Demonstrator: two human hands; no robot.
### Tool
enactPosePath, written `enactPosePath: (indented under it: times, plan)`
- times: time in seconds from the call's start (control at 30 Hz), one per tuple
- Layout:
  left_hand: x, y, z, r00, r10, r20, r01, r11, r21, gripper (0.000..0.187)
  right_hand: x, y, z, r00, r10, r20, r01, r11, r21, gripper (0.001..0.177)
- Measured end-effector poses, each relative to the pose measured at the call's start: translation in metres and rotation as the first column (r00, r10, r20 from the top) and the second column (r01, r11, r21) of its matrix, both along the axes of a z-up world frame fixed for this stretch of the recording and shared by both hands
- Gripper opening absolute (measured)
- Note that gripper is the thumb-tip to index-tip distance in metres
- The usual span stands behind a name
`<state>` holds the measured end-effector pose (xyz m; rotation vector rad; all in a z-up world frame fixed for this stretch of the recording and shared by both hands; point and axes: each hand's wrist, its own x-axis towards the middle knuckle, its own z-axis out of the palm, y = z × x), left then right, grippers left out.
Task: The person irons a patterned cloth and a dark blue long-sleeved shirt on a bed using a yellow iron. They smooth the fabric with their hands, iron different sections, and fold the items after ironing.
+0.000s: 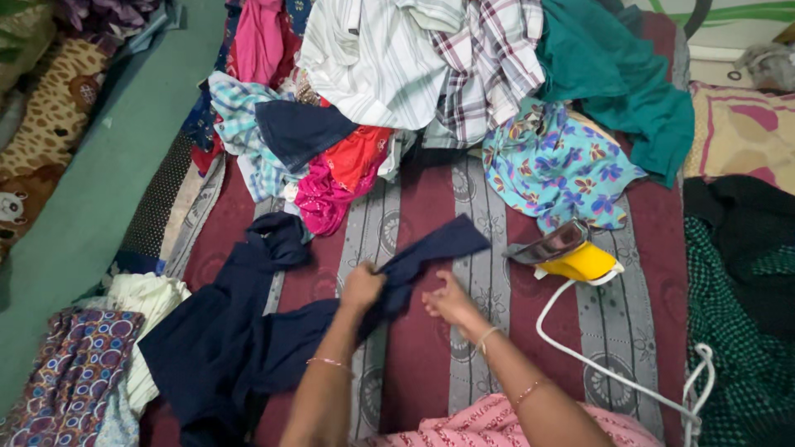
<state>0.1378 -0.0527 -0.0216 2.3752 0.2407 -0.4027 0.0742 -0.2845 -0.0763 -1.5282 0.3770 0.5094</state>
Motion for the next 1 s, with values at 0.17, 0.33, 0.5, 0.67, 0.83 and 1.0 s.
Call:
enactPosePath:
  times: [0.17, 0.33, 0.5, 0.67, 0.83, 1.0]
  plan:
    - [0.000, 0.024, -0.005, 0.989, 0.046, -0.143, -0.043, 0.999, 0.020, 0.048, 0.000, 0.005, -0.013, 0.996, -0.086, -0.006, 0.086, 0.982, 0.166, 0.057]
    - [0.006, -0.028, 0.009, 0.984, 0.119, -0.134, -0.166, 0.890, -0.425, 0.044, 0.000, 0.003, -0.010, 0.990, -0.023, -0.137, 0.067, 0.944, 0.324, 0.040]
    - [0.001, -0.039, 0.025, 0.881, -0.252, -0.401, -0.193, 0.583, -0.789, 0.025, 0.006, 0.008, 0.016, 0.931, -0.234, -0.281, 0.360, 0.458, 0.813, 0.039]
    - [0.010, -0.006, 0.005, 0.928, -0.274, -0.252, 0.004, 0.685, -0.728, 0.019, 0.008, 0.005, 0.065, 0.836, -0.535, -0.122, 0.403, 0.449, 0.797, 0.057]
    - [0.046, -0.014, -0.008, 0.999, 0.018, 0.045, 0.028, 0.542, -0.840, 0.016, 0.024, 0.000, 0.080, 0.666, -0.625, 0.408, 0.315, 0.731, 0.606, 0.051]
    - [0.034, -0.040, 0.020, 0.956, 0.066, 0.286, -0.014, 0.984, -0.179, 0.048, 0.025, -0.011, 0.038, 0.787, -0.617, -0.018, 0.573, 0.718, 0.395, 0.049]
